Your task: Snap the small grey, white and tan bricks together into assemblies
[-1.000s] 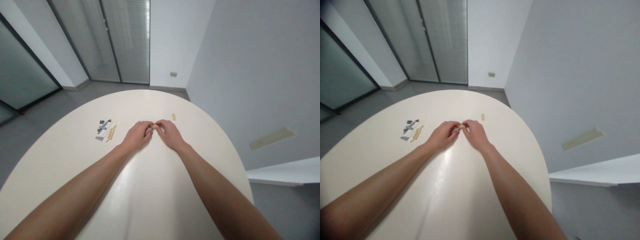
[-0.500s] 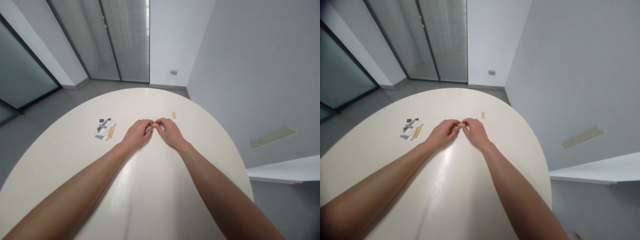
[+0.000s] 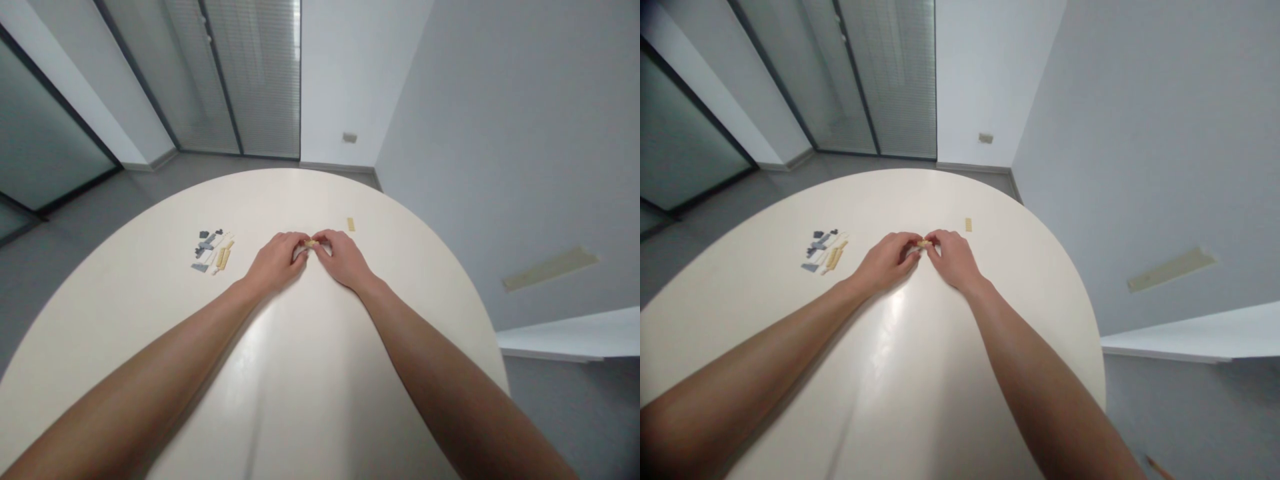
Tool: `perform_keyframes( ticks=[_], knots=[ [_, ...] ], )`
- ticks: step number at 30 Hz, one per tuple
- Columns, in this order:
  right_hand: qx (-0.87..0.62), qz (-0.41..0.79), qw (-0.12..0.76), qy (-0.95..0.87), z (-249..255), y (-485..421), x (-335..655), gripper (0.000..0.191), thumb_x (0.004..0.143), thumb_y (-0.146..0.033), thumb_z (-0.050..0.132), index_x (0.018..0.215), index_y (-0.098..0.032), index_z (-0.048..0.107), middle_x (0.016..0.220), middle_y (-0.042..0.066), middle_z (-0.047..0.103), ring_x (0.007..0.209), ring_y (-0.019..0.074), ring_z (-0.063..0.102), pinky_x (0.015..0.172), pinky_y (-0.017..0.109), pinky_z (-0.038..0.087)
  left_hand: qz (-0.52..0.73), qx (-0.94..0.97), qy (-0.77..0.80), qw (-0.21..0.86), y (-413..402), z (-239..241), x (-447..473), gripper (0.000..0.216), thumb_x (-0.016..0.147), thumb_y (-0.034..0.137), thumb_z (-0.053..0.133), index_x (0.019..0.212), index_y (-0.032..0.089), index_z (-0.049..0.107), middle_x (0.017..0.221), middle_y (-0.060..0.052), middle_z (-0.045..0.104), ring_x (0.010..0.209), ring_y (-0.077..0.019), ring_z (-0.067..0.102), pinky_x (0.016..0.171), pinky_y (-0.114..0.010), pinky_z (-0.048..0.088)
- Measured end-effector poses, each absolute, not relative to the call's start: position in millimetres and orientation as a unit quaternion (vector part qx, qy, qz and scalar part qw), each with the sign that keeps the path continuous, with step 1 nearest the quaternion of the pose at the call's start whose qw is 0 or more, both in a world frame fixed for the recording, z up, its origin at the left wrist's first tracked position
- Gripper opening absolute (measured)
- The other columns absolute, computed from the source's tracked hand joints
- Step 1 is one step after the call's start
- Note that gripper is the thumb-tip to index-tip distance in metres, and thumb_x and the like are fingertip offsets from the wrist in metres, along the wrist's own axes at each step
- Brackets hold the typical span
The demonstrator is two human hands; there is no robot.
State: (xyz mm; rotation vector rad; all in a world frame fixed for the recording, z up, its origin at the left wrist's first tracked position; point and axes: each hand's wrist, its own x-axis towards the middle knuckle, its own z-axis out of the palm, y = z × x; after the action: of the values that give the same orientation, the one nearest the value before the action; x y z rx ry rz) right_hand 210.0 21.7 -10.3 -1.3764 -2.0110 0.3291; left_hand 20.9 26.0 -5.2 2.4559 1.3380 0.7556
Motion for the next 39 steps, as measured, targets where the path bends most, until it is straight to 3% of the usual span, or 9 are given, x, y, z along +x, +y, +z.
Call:
perform_keyframes(
  ticks=[29, 39],
  knots=[
    [-0.510, 0.154, 0.341, -0.775, -11.4, 21.6, 209.3, 0.019, 0.100, -0.033, 0.056, 0.109, -0.021, 0.068, 0.104, 0.006, 0.074, 0.099, 0.0202, 0.065, 0.091, 0.035, 0.048, 0.269, 0.815, 0.498, 0.120, 22.8, -1.8, 21.2, 0.023, 0.096, 0.031, 0.051, 0.112, 0.023, 0.065, 0.103, -0.006, 0.072, 0.094, -0.0234, 0.063, 0.078, -0.036, 0.047],
    [-0.480, 0.196, 0.357, -0.777, -7.9, 19.4, 208.8, 0.018, 0.100, -0.031, 0.055, 0.110, -0.022, 0.067, 0.107, 0.005, 0.073, 0.099, 0.0180, 0.066, 0.092, 0.033, 0.049, 0.274, 0.806, 0.512, 0.119, 23.0, -0.6, 21.6, 0.029, 0.099, 0.037, 0.048, 0.113, 0.022, 0.068, 0.109, -0.007, 0.073, 0.098, -0.0242, 0.064, 0.082, -0.037, 0.047]
  ],
)
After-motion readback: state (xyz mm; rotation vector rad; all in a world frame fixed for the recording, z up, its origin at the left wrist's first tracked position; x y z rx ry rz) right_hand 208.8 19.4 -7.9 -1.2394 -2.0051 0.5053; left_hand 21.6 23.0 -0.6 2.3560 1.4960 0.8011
